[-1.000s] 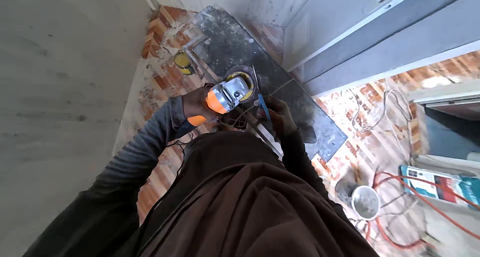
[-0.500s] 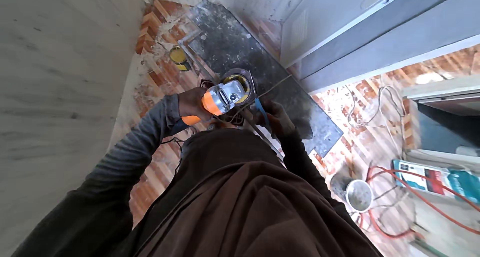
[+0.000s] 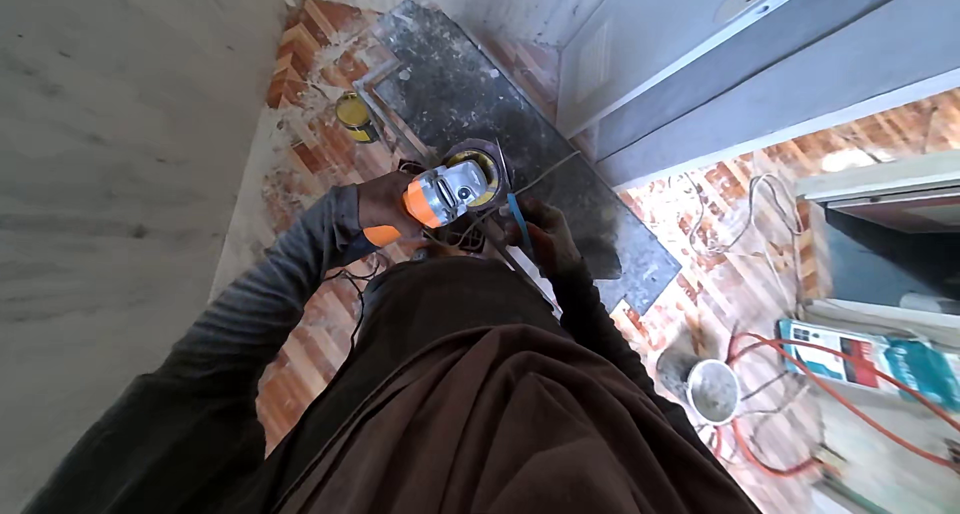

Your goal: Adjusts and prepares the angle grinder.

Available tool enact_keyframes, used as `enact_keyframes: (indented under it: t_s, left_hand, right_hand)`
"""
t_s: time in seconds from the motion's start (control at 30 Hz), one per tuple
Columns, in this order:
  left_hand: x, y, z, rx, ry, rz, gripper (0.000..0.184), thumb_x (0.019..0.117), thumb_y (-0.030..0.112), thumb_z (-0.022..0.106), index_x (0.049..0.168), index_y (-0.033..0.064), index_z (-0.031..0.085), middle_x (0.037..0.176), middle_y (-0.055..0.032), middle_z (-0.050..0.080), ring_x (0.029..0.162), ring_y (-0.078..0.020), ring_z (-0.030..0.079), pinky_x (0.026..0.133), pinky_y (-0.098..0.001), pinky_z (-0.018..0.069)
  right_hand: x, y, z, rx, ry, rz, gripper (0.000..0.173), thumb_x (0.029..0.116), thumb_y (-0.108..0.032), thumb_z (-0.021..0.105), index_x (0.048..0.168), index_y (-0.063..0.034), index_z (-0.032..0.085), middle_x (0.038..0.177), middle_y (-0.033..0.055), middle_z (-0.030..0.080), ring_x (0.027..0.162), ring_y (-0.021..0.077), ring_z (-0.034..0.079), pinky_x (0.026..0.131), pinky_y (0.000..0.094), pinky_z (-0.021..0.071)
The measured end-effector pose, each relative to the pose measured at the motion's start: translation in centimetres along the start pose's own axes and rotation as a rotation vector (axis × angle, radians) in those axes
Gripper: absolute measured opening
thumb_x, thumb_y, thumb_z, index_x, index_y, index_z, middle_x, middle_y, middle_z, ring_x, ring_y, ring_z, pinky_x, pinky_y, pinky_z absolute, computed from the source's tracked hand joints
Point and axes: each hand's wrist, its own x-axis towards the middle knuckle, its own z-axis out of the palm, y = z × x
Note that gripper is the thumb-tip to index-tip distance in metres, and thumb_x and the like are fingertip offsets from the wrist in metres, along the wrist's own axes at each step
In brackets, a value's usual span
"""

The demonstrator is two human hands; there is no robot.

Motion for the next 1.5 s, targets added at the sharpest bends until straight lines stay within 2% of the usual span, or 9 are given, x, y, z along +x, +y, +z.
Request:
enact_keyframes:
  t_s: [0.17, 0.4, 0.53, 0.63, 0.77, 0.97, 1.07, 1.2, 1.5]
  left_hand:
    - [0.4, -0.6, 2.4, -0.25, 0.145, -0.007, 0.058, 0.0562, 0.014, 0.087, 0.11, 0.0066, 0.067, 0.09, -0.0066, 0.075, 0.073, -0.0161, 0.073, 0.067, -0.0349, 0.0641]
    - [1.1, -1.2, 3.7, -0.333, 0.187, 0.044, 0.057, 0.059, 0.015, 0.088, 0.11, 0.0064, 0.065, 0.084, -0.0093, 0.074, 0.065, -0.0204, 0.072, 0.058, -0.0366, 0.0633]
    - [0.8, -0.3, 3.3, -0.232, 0.172, -0.014, 0.056, 0.0567, 0.011, 0.086, 0.108, 0.0074, 0.066, 0.085, -0.0066, 0.075, 0.067, -0.0169, 0.072, 0.061, -0.0343, 0.0637]
    - [0.8, -0.5, 2.6, -0.054, 0.124, 0.023, 0.062, 0.0551, 0.014, 0.089, 0.113, 0.0074, 0.068, 0.096, -0.0019, 0.076, 0.083, -0.0109, 0.073, 0.076, -0.0312, 0.0635]
    - [0.9, -0.4, 2.4, 0.036, 0.075, 0.042, 0.059, 0.0566, 0.015, 0.089, 0.112, 0.0079, 0.069, 0.098, 0.0004, 0.075, 0.09, -0.0075, 0.072, 0.082, -0.0284, 0.0618]
    - [1.2, 0.0, 2.3, -0.012, 0.07, -0.047, 0.056, 0.0552, 0.013, 0.087, 0.107, 0.0065, 0.068, 0.091, -0.0029, 0.075, 0.077, -0.0117, 0.072, 0.071, -0.0317, 0.0632]
    - [1.0, 0.0, 2.4, -0.026, 0.058, -0.001, 0.054, 0.0547, 0.013, 0.087, 0.106, 0.0069, 0.069, 0.09, -0.001, 0.075, 0.079, -0.0095, 0.072, 0.073, -0.0297, 0.063]
    - [0.9, -0.3, 2.2, 0.008, 0.012, 0.055, 0.061, 0.0555, 0.014, 0.088, 0.112, 0.0069, 0.068, 0.1, -0.0002, 0.076, 0.091, -0.0079, 0.072, 0.084, -0.0282, 0.0615]
    - [1.0, -0.3, 1.4, -0.04, -0.012, 0.045, 0.057, 0.0548, 0.013, 0.087, 0.109, 0.0077, 0.07, 0.095, -0.0014, 0.076, 0.085, -0.01, 0.073, 0.078, -0.0301, 0.0631]
  right_hand:
    - [0.6, 2.4, 1.7, 0.208, 0.092, -0.098, 0.037, 0.0884, -0.028, 0.078, 0.117, -0.0063, 0.069, 0.099, 0.0051, 0.073, 0.079, 0.0134, 0.069, 0.07, 0.033, 0.0613]
    - [1.1, 1.4, 1.0, 0.067, 0.132, -0.18, 0.038, 0.0885, -0.027, 0.077, 0.118, -0.005, 0.07, 0.098, 0.0061, 0.073, 0.076, 0.0134, 0.068, 0.066, 0.0332, 0.0612]
    - [0.8, 1.0, 0.3, -0.022, 0.046, -0.122, 0.043, 0.0903, -0.033, 0.076, 0.122, -0.0052, 0.067, 0.101, 0.0071, 0.072, 0.078, 0.0149, 0.068, 0.067, 0.034, 0.0601]
    - [0.6, 0.8, -0.6, -0.046, -0.04, -0.029, 0.057, 0.0897, -0.049, 0.072, 0.127, -0.0067, 0.064, 0.096, 0.0067, 0.072, 0.077, 0.0149, 0.068, 0.069, 0.0346, 0.0594]
    - [0.4, -0.2, -0.6, -0.002, -0.014, 0.092, 0.055, 0.0896, -0.039, 0.072, 0.132, -0.0069, 0.059, 0.097, 0.009, 0.07, 0.077, 0.0175, 0.068, 0.069, 0.0365, 0.0597]
    - [0.3, -1.0, -0.9, -0.009, 0.071, 0.169, 0.066, 0.0864, -0.037, 0.079, 0.142, -0.0104, 0.054, 0.099, 0.0116, 0.072, 0.08, 0.0208, 0.07, 0.071, 0.0394, 0.0616]
    - [-0.3, -1.9, -0.8, -0.054, 0.097, 0.139, 0.067, 0.0835, -0.031, 0.082, 0.14, -0.0085, 0.052, 0.097, 0.0077, 0.072, 0.082, 0.0164, 0.069, 0.074, 0.0363, 0.0606]
    - [-0.5, -2.0, -2.2, -0.058, -0.041, 0.083, 0.08, 0.0863, -0.03, 0.076, 0.156, -0.0154, 0.04, 0.106, 0.0066, 0.071, 0.082, 0.0144, 0.069, 0.073, 0.0328, 0.0604]
    - [-0.4, -1.1, -1.4, 0.01, 0.083, 0.0, 0.052, 0.0867, -0.024, 0.075, 0.133, -0.0042, 0.062, 0.094, 0.0049, 0.072, 0.072, 0.0107, 0.066, 0.064, 0.0287, 0.0585]
